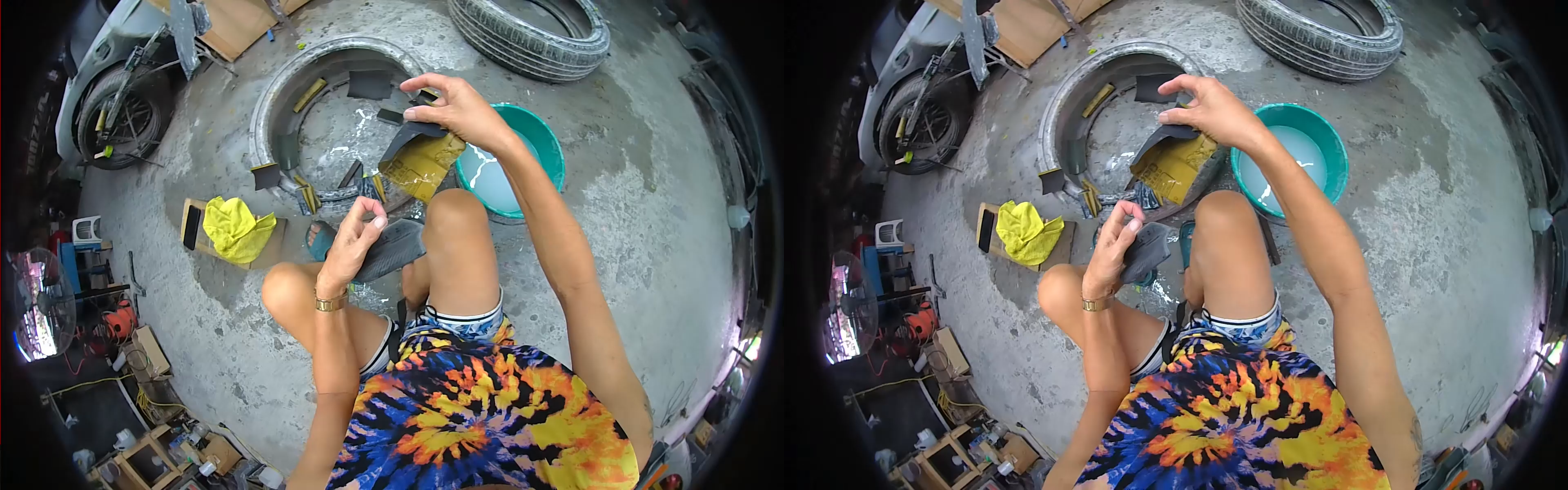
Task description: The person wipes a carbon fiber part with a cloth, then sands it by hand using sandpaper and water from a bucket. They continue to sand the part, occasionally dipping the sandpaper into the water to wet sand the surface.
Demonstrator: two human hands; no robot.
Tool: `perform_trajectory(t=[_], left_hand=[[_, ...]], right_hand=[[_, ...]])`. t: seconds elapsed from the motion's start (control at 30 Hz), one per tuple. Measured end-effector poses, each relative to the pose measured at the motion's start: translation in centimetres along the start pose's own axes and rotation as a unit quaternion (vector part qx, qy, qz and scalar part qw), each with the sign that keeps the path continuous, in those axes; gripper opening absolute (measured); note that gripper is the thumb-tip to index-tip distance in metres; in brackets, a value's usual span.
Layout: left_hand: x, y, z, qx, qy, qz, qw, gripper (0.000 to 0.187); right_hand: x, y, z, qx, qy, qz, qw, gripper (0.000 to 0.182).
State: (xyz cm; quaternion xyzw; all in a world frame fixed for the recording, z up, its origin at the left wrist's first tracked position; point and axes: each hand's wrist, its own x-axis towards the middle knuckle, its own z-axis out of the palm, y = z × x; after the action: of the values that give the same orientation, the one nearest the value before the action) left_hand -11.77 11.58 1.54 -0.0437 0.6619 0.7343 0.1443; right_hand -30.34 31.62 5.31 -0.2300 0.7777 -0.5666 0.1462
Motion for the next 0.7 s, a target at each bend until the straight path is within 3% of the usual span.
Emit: perform_trajectory(t=[0.07,0.17,0.27,0.37,0.4,0.5,0.7], left_hand=[[-0.4,-0.6,-0.8,-0.059,0.003,-0.029,0.998,0.021],[0.2,-1.3,-1.6,-0.056,0.044,0.005,0.997,0.028],[-0.4,0.5,-0.7,-0.132,0.028,-0.011,0.991,0.037],[-0.3,-0.1,-1.4,-0.166,-0.012,0.019,0.986,0.034],[-0.3,-0.4,-1.4,-0.160,-0.011,0.025,0.987,0.035],[-0.3,-0.7,-1.2,-0.162,-0.004,0.017,0.987,0.036],[-0.3,-1.0,-1.4,-0.172,-0.015,0.019,0.985,0.038]], right_hand=[[0.3,0.7,0.0,0.016,0.001,0.006,1.000,0.040],[0.8,0.0,-0.4,-0.011,-0.011,0.039,0.999,0.036],[1.6,2.4,0.1,0.030,-0.013,0.048,0.998,0.031],[3.3,6.8,1.2,0.073,-0.004,0.015,0.997,0.026],[3.4,5.8,1.0,0.113,-0.028,0.138,0.984,0.021],[4.1,5.2,1.3,0.191,-0.056,0.241,0.950,0.016],[5.1,6.6,1.3,0.343,-0.129,0.285,0.886,0.013]])
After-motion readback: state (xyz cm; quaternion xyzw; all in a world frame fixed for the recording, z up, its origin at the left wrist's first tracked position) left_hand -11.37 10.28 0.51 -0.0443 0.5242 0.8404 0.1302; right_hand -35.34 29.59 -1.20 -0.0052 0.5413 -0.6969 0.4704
